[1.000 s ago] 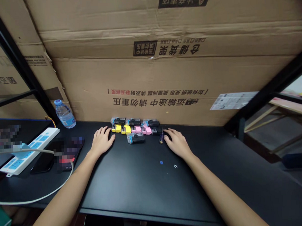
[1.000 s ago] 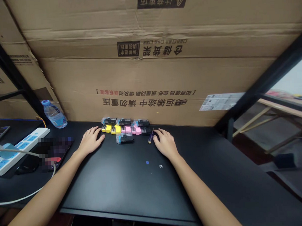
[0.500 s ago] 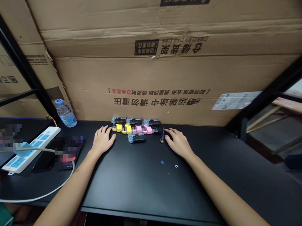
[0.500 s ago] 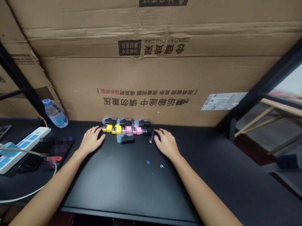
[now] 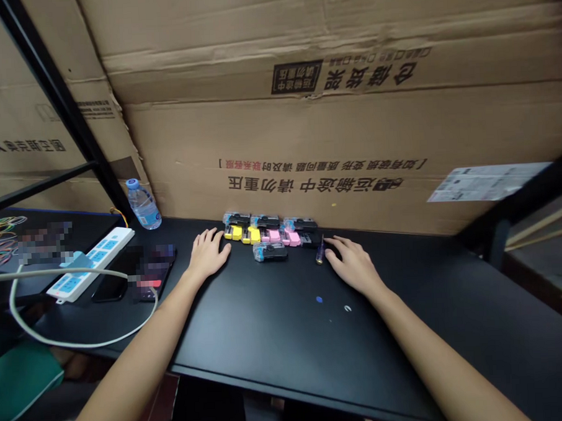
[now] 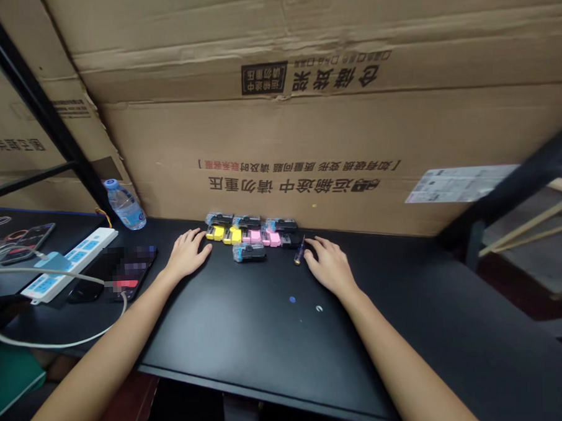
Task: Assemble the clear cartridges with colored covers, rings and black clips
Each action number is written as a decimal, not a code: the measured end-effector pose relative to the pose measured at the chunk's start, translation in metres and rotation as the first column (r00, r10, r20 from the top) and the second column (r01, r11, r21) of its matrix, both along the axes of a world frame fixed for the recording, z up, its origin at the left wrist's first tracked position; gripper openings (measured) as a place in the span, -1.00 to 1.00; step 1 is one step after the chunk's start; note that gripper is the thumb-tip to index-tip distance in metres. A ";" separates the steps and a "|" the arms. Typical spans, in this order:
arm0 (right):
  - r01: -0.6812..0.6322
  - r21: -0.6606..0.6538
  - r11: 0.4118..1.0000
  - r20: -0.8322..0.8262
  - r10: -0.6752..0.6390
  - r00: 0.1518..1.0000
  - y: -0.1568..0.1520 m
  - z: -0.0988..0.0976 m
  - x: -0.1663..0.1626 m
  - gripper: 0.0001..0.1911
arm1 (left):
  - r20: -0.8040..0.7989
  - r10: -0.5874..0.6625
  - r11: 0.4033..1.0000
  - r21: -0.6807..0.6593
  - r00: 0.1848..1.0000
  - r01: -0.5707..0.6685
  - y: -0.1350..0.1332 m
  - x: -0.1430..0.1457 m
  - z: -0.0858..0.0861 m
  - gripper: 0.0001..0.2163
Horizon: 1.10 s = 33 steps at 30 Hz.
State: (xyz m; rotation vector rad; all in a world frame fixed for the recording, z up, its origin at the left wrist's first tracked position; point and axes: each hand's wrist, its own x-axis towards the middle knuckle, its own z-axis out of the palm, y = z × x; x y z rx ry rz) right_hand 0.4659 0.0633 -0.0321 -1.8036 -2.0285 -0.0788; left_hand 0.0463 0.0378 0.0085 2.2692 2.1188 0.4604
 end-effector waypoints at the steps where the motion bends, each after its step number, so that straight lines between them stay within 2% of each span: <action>1: -0.001 -0.001 1.000 -0.001 0.001 1.000 0.000 0.000 0.000 -0.46 | -0.002 0.002 1.000 -0.001 1.000 -0.002 0.000 0.000 0.000 -0.48; 12: -0.003 -0.068 0.998 -0.041 0.000 0.999 -0.003 0.007 -0.002 -0.44 | 0.041 -0.021 1.000 0.008 0.999 0.020 0.001 -0.003 -0.002 -0.46; 24: -0.021 -0.043 0.999 -0.118 0.016 0.993 -0.005 0.005 -0.004 -0.47 | 0.057 -0.037 0.999 0.037 0.998 0.035 0.003 -0.004 -0.003 -0.49; 26: -0.037 0.000 0.999 -0.172 0.037 0.984 -0.006 0.006 -0.006 -0.48 | 0.079 -0.015 0.997 0.076 0.997 0.009 0.001 -0.002 0.000 -0.49; 30: -0.037 0.214 0.976 -0.321 0.106 0.941 -0.008 0.013 -0.010 -0.54 | 0.133 0.024 0.969 0.241 0.991 -0.055 -0.003 0.002 0.011 -0.55; 33: -0.021 0.304 0.952 -0.412 0.152 0.898 -0.010 0.021 -0.014 -0.61 | 0.172 -0.083 0.954 0.298 0.982 0.028 -0.007 0.006 0.021 -0.64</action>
